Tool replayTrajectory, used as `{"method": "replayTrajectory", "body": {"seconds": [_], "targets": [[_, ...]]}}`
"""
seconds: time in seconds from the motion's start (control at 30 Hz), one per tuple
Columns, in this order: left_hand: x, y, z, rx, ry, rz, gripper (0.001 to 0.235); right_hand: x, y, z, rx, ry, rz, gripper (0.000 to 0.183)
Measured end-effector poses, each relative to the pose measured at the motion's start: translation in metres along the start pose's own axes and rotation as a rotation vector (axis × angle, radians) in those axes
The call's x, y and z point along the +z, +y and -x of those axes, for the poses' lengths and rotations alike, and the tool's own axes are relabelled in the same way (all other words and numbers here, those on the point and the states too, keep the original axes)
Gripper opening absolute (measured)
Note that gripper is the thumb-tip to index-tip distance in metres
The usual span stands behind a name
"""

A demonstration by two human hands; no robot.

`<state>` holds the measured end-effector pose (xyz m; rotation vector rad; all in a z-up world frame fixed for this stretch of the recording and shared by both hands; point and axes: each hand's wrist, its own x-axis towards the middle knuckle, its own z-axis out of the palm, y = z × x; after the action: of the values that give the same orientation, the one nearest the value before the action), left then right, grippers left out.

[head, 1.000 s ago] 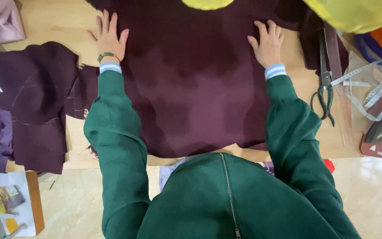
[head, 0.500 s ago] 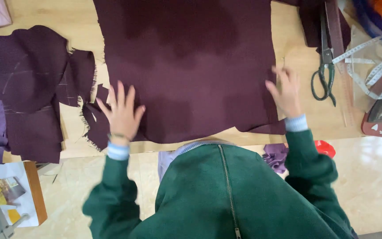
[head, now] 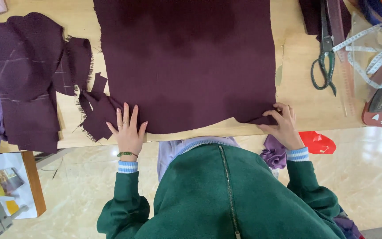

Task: Cutting out pattern pieces from a dark purple fabric using large fabric shears on a cutting table.

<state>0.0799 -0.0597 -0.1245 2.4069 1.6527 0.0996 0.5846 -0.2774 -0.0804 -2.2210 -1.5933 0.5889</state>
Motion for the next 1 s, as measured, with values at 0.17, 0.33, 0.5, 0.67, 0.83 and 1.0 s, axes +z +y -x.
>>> {"method": "replayTrajectory", "body": {"seconds": [0.17,0.33,0.5,0.67,0.83,1.0], "targets": [[-0.002,-0.006,0.006,-0.039,-0.044,0.031,0.062,-0.002,0.006,0.006,-0.001,-0.062,0.095,0.051],[-0.003,-0.007,0.009,-0.051,-0.057,0.035,0.064,0.000,0.019,0.012,0.002,-0.129,0.157,0.031],[-0.004,-0.009,0.009,-0.041,-0.065,0.042,0.065,-0.003,0.026,0.017,0.011,-0.221,0.251,0.023],[-0.002,-0.009,0.009,-0.040,-0.072,0.051,0.065,-0.008,0.027,0.003,0.019,-0.234,0.276,0.024],[0.000,-0.009,0.011,-0.027,-0.008,0.044,0.063,-0.006,0.027,-0.011,-0.023,-0.210,0.248,0.025],[-0.002,-0.016,0.014,-0.047,0.045,0.018,0.057,0.001,0.036,-0.027,-0.083,-0.158,0.340,0.027]]}}
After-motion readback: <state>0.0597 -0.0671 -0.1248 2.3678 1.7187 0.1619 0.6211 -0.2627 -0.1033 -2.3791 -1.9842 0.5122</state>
